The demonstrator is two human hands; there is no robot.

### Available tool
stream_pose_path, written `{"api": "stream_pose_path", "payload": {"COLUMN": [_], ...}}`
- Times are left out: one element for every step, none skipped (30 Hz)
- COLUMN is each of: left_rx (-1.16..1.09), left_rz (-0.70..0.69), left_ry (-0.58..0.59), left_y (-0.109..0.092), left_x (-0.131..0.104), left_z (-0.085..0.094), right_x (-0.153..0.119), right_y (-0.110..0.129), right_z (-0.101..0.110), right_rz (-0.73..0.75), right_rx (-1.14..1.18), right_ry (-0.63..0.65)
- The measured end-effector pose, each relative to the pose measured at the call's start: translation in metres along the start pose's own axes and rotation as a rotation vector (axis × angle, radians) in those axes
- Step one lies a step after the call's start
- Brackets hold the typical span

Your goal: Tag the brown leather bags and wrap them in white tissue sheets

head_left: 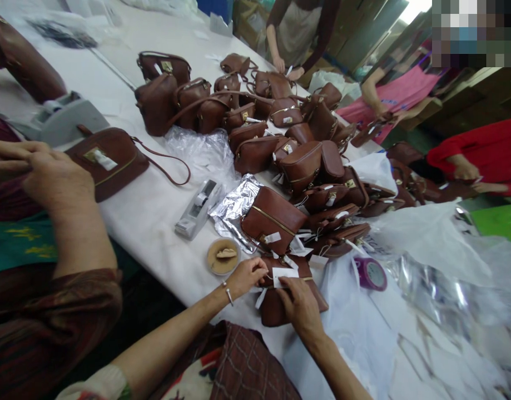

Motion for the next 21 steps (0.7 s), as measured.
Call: {"api": "stream_pose_path", "payload": {"left_rx": [0.026, 0.053, 0.080, 0.108, 0.137, 0.165, 0.191, 0.214, 0.234, 0.253, 0.270, 0.285, 0.299, 0.312, 0.325, 0.337, 0.349, 0.361, 0.373, 0.384, 0.394], "left_rz": [-0.012, -0.027, -0.045, -0.066, -0.086, -0.106, -0.124, -0.140, -0.155, -0.167, -0.177, -0.184, -0.190, -0.194, -0.197, -0.199, -0.201, -0.203, -0.204, -0.204, -0.204], "left_ry": [-0.009, -0.019, -0.029, -0.038, -0.049, -0.062, -0.077, -0.094, -0.110, -0.124, -0.136, -0.143, -0.149, -0.153, -0.157, -0.160, -0.163, -0.166, -0.170, -0.174, -0.179], "left_y": [-0.001, -0.002, -0.004, -0.005, -0.007, -0.009, -0.010, -0.011, -0.011, -0.012, -0.012, -0.012, -0.011, -0.011, -0.010, -0.010, -0.009, -0.009, -0.009, -0.009, -0.009], "left_x": [-0.001, -0.001, -0.002, -0.002, -0.002, -0.003, -0.003, -0.003, -0.003, -0.003, -0.002, -0.002, -0.001, -0.001, 0.000, 0.000, 0.000, -0.001, -0.001, -0.002, -0.003], "left_z": [0.000, 0.000, 0.000, -0.001, -0.002, -0.002, -0.003, -0.003, -0.003, -0.003, -0.003, -0.003, -0.003, -0.003, -0.003, -0.004, -0.004, -0.004, -0.004, -0.004, -0.004], "right_x": [0.002, 0.006, 0.011, 0.017, 0.023, 0.028, 0.032, 0.034, 0.036, 0.037, 0.037, 0.038, 0.039, 0.040, 0.040, 0.041, 0.041, 0.041, 0.040, 0.039, 0.037], "right_y": [-0.004, -0.008, -0.010, -0.011, -0.011, -0.010, -0.010, -0.009, -0.009, -0.008, -0.007, -0.006, -0.004, -0.003, -0.001, 0.000, 0.002, 0.003, 0.003, 0.002, 0.000], "right_z": [0.000, -0.001, -0.001, -0.001, -0.001, -0.001, 0.000, 0.000, 0.001, 0.001, 0.002, 0.001, 0.000, -0.002, -0.004, -0.006, -0.009, -0.011, -0.012, -0.012, -0.011], "right_rz": [-0.050, -0.088, -0.113, -0.126, -0.134, -0.142, -0.153, -0.164, -0.174, -0.182, -0.186, -0.187, -0.183, -0.174, -0.163, -0.147, -0.128, -0.109, -0.098, -0.104, -0.132], "right_rx": [0.025, 0.041, 0.051, 0.055, 0.055, 0.054, 0.051, 0.047, 0.040, 0.030, 0.018, 0.004, -0.009, -0.023, -0.039, -0.053, -0.059, -0.050, -0.020, 0.035, 0.120], "right_ry": [-0.018, -0.016, 0.003, 0.030, 0.057, 0.078, 0.090, 0.100, 0.108, 0.114, 0.123, 0.136, 0.154, 0.176, 0.194, 0.205, 0.203, 0.185, 0.150, 0.098, 0.035]}}
Point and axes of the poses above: each hand's wrist, its own x-axis towards the middle knuckle, its own z-axis out of the back of the hand, y = z × x, the point moved 5 cm from there along x, towards the middle knuckle, and after that the axes turned 15 degrees about z, right-handed, at the moved point
